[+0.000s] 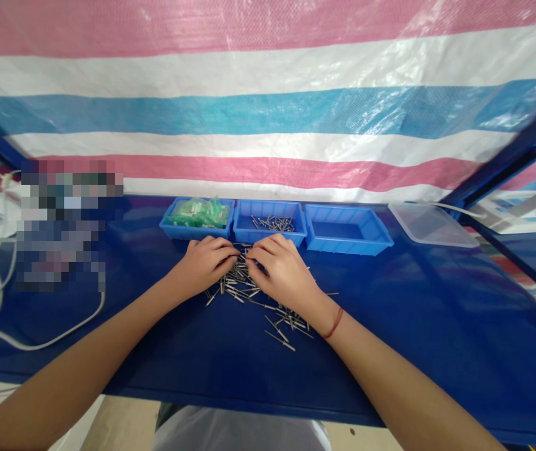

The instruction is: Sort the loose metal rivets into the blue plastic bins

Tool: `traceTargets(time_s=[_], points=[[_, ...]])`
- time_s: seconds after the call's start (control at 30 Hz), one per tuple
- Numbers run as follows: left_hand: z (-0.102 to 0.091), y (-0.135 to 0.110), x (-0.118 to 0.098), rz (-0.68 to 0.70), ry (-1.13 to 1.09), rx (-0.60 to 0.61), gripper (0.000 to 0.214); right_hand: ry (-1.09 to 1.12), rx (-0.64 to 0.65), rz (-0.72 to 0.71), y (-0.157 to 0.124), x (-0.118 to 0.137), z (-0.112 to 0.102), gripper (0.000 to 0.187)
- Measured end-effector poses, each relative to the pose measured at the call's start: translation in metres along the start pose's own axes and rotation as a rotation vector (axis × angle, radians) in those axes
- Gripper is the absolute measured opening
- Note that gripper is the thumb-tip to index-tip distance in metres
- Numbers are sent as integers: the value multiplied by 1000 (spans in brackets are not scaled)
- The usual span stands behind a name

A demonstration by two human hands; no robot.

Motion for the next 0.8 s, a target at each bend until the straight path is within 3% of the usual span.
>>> traceTargets(time_s=[0.33,0.5,0.8], points=[[7,-3,3,-101,-145,64,22,-2,62,22,-1,4,10,13],[13,-3,-3,-85,-146,80,21,-2,65,26,-1,1,12,13],[-4,-2,-17,12,-43,-88,23,65,64,93,-2,-2,13,16]])
Point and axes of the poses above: each hand's wrist, its own y-axis towards the middle knuckle, its own z-axis out of the palm, x = y × z, the point moved 7 cm from there along y, towards the middle knuckle, and after that the axes turned 11 degrees about z, right-handed, at the moved point
